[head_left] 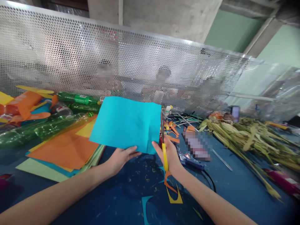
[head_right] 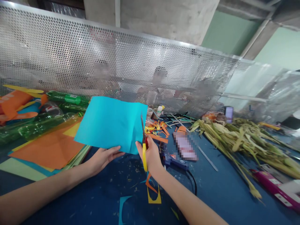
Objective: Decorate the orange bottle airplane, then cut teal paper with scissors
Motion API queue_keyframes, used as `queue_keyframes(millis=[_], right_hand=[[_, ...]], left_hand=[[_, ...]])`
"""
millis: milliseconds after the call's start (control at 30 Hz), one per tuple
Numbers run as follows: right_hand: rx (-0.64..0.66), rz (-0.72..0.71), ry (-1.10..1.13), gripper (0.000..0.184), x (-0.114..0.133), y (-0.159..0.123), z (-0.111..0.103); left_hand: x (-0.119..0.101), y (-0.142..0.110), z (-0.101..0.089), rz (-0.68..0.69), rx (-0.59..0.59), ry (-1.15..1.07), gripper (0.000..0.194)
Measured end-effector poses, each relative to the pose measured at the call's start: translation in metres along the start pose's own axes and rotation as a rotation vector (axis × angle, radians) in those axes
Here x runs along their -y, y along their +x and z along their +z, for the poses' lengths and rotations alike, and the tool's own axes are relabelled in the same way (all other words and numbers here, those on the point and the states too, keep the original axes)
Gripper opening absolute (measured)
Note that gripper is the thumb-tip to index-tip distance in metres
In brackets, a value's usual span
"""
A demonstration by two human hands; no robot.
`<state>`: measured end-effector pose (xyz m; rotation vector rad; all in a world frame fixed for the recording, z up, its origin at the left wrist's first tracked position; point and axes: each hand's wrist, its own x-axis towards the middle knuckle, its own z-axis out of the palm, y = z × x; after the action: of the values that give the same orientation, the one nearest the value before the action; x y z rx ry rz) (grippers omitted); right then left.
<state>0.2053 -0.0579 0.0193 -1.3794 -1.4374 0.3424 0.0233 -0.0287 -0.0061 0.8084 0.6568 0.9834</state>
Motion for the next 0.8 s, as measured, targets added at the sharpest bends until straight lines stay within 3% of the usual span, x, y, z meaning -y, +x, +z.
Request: queue_keyframes(millis=[167,300,500,567,667,800], right_hand=[[0.009,-0.048,-0.170,0.019,0.000,-0.001,-0.002],[-0.009,-0.087,-0.292,0.015,0.001,-0.007,0.000],[0.045,-0.040,-0.214,0.017,0.003,-0.008,0.004],[0.053,0.004,-0.130,0.020,0.002,-0.006,0.005],[0.088,0.060,-0.013,0.024,0.000,-0.002,0.008],[0.132,0.062,0.045,0.022,-0.005,0.000,0.008]], left_hand=[[0.007,-0.002,-0.003,0.002,0.011,0.022,0.021],[0.005,-0.010,-0.001,0.023,-0.032,0.204,0.027],[0.001,-0.014,0.000,0.167,-0.248,0.530,0.043],[0.004,-0.011,-0.002,0.132,-0.292,0.522,0.044],[0.008,-0.005,-0.003,0.059,-0.257,0.430,0.042],[0.007,-0.005,0.001,0.093,-0.215,0.283,0.043]])
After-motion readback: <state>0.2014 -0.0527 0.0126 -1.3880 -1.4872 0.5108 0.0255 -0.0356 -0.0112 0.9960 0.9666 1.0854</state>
